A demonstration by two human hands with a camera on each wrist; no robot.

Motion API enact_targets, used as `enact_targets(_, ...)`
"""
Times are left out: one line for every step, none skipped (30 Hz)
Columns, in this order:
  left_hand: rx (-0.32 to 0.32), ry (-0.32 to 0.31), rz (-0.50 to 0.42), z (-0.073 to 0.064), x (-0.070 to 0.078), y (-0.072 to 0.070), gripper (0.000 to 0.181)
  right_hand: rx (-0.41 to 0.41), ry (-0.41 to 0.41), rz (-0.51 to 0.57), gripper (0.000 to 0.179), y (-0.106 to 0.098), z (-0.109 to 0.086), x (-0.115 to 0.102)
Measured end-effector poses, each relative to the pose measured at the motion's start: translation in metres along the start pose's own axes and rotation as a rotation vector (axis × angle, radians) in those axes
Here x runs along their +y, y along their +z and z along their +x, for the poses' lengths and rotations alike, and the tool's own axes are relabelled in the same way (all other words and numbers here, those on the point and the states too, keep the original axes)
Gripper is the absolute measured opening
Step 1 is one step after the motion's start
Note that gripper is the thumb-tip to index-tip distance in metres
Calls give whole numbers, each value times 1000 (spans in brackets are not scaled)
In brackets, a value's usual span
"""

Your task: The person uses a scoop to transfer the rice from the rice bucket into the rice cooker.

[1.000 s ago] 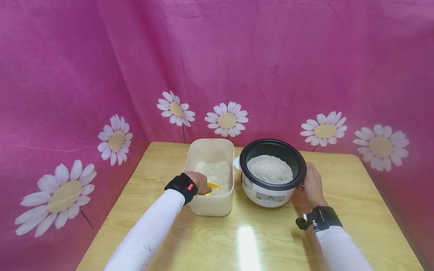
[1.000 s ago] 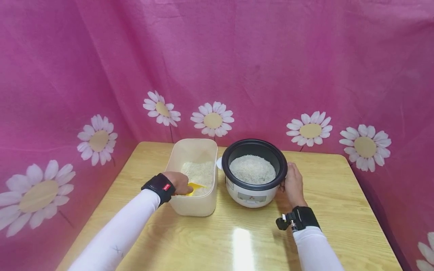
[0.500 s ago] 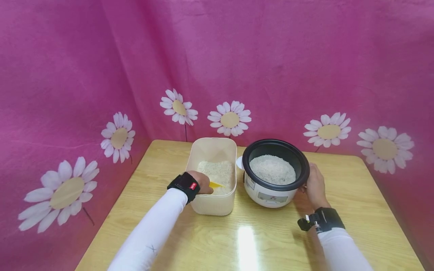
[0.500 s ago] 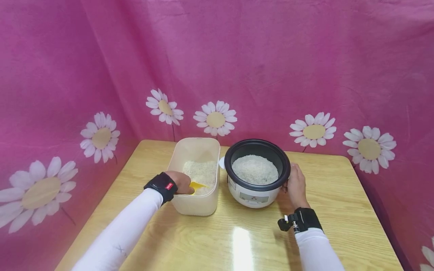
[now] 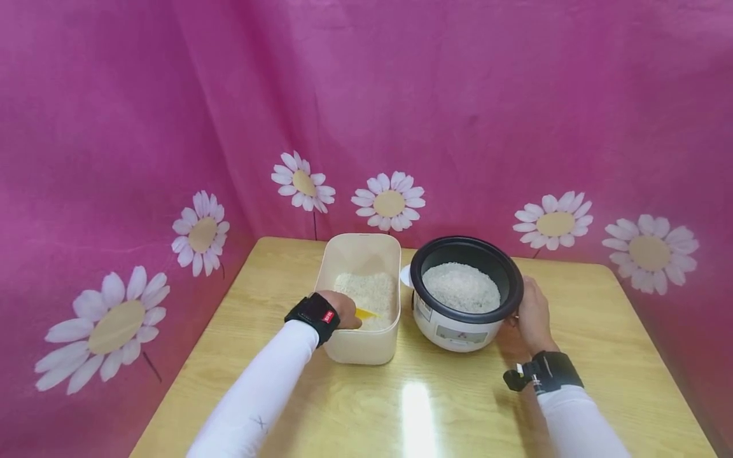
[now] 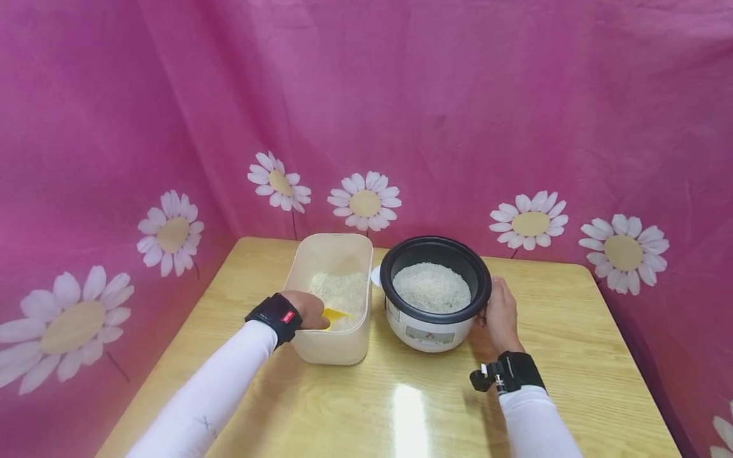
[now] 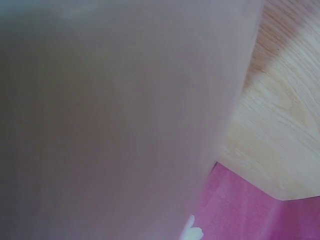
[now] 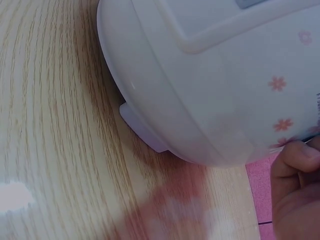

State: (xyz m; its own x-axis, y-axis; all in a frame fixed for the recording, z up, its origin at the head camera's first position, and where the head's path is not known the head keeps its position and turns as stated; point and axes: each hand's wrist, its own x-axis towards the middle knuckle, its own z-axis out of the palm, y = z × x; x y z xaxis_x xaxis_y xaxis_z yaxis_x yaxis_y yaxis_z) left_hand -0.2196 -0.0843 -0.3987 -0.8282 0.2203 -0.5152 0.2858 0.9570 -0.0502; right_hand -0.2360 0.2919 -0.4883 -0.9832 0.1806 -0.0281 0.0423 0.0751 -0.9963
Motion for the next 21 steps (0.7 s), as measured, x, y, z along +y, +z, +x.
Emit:
enact_targets(-2, 2, -1, 0, 0, -1, 36, 5, -1, -6, 30, -1, 1, 0)
enact_targets(-2, 1, -5, 0, 0, -2, 35, 9, -1, -5, 30, -1, 2, 1)
enact_targets(-4, -1, -7, 0, 0, -2, 35, 13, 1, -4, 30, -2, 4, 4)
enact_targets(-4, 0, -8, 1, 0, -2, 35, 14, 5, 2, 30, -3, 6, 6)
enact_targets(-5, 1, -9, 1, 0, -2, 35, 12, 11, 9, 30, -3, 8, 9)
enact_targets(-5, -1, -12, 1, -1, -1, 34, 14, 18, 18, 30, -3, 9, 12)
enact_targets(-5, -2, -13, 1, -1, -1, 34, 9, 20, 26, 30, -4, 10, 15)
enact_targets(-4, -3, -14, 1, -1, 0, 34, 10, 22, 34, 30, -4, 11, 18)
enact_targets(-2, -2, -15, 1, -1, 0, 34, 12, 25, 35, 31, -4, 12, 20)
enact_targets(0, -2, -14, 1, -1, 1, 34, 13, 27, 34, 31, -4, 12, 21)
enact_targets(0, -5, -17, 1, -1, 1, 34, 18, 26, 32, 31, -4, 12, 22)
enact_targets(0, -7, -18, 1, -1, 2, 34, 20, 27, 25, 31, -4, 12, 23)
enact_targets(1, -7, -18, 1, -1, 3, 34, 18, 30, 17, 32, -4, 13, 23)
enact_targets(1, -4, -17, 1, -1, 3, 34, 18, 37, 13, 32, -3, 12, 24)
enact_targets(0, -2, -15, 1, -1, 4, 35, 11, 46, 13, 32, -4, 12, 24)
enact_targets(-2, 0, -14, 1, -1, 4, 35, 5, 52, 12, 32, -4, 12, 24)
enact_targets(-4, 1, -15, 1, -1, 4, 35, -1, 58, 19, 32, -4, 12, 24)
enact_targets(-6, 3, -16, 1, -1, 5, 34, -8, 63, 25, 32, -4, 11, 23)
enact_targets(-7, 6, -13, 2, -1, 5, 34, -12, 67, 31, 31, -5, 11, 23)
enact_targets(-8, 6, -14, 1, -1, 4, 35, -12, 71, 45, 31, -4, 10, 22)
enact_targets(-8, 4, -14, 1, -1, 3, 35, -12, 65, 55, 31, -4, 10, 21)
